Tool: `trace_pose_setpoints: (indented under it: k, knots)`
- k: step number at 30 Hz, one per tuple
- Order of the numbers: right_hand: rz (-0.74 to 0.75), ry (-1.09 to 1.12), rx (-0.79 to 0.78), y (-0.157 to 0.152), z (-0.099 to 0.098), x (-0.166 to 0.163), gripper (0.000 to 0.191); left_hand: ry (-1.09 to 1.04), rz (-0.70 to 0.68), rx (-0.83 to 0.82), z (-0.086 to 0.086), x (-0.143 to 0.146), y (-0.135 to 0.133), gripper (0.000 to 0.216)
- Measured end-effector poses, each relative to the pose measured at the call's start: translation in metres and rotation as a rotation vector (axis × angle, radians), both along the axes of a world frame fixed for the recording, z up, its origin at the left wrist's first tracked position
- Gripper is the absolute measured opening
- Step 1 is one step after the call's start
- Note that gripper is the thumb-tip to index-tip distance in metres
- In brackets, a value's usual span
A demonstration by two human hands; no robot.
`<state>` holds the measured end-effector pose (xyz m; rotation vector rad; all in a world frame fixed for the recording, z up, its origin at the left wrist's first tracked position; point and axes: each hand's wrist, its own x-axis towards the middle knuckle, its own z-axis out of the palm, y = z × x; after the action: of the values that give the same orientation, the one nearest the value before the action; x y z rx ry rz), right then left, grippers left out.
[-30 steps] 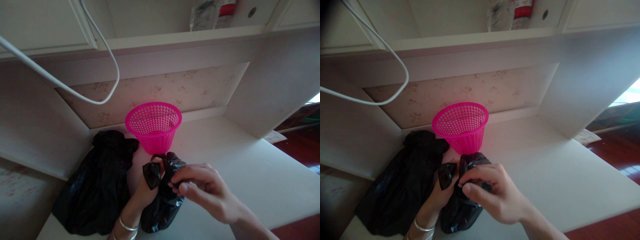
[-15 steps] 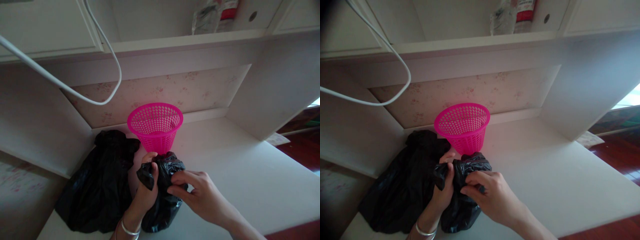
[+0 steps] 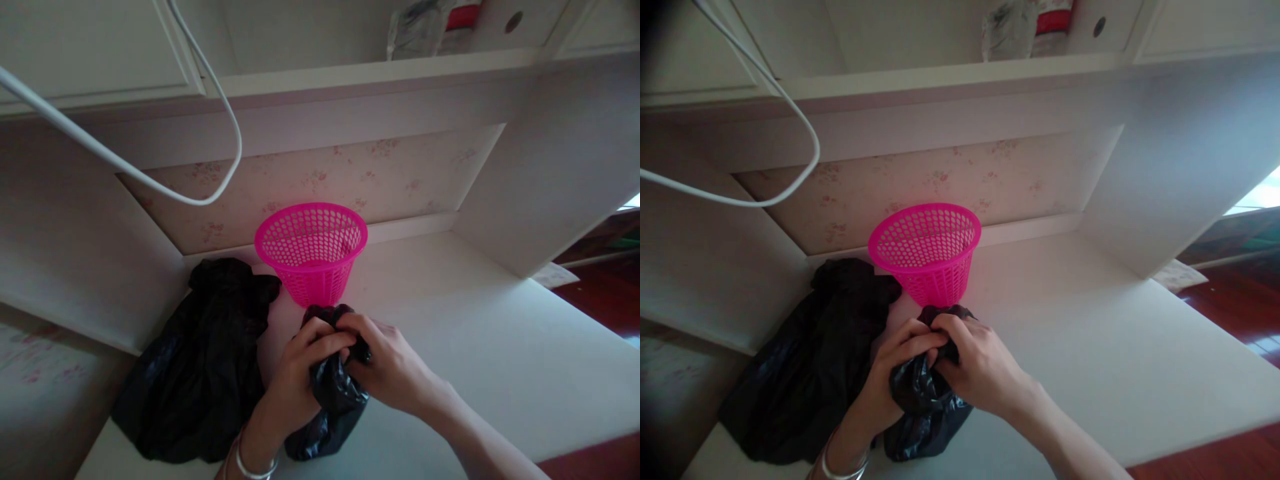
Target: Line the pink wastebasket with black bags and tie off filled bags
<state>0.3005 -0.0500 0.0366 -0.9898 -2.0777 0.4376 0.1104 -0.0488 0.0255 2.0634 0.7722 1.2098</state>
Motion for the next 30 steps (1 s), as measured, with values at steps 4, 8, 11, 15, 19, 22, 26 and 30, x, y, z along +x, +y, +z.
trace_pose_setpoints:
  k: [4, 8, 11, 15, 19, 22, 26, 30]
  knots:
    - [-0.037, -0.023, 0.166, 0.004, -0.011, -0.003, 0.027, 0.144, 0.114, 0.229, 0.001, -0.005, -0.004, 0.031]
    - [-0.114, -0.063, 0.204, 0.007, -0.020, -0.004, 0.048, 0.228, 0.130, 0.333, -0.006, -0.008, -0.011, 0.032]
    - [-0.200, -0.081, 0.209, 0.007, -0.022, -0.005, 0.063, 0.269, 0.107, 0.351, -0.014, -0.009, -0.015, 0.036]
    - [-0.269, -0.037, 0.224, 0.008, -0.020, -0.005, 0.068, 0.289, 0.130, 0.403, -0.020, -0.007, -0.017, 0.043]
    - [-0.218, -0.034, 0.149, 0.009, -0.020, -0.005, 0.049, 0.279, 0.167, 0.451, -0.017, -0.004, -0.017, 0.053]
    - [-0.261, 0.013, 0.108, 0.009, -0.025, -0.003, 0.056, 0.272, 0.184, 0.465, -0.016, -0.003, -0.016, 0.061]
    - [-0.307, 0.027, 0.080, 0.006, -0.030, 0.000, 0.055, 0.277, 0.227, 0.508, -0.015, 0.000, -0.016, 0.064]
    - [-0.343, -0.002, 0.126, 0.004, -0.032, 0.001, 0.045, 0.337, 0.216, 0.582, -0.008, 0.003, -0.019, 0.049]
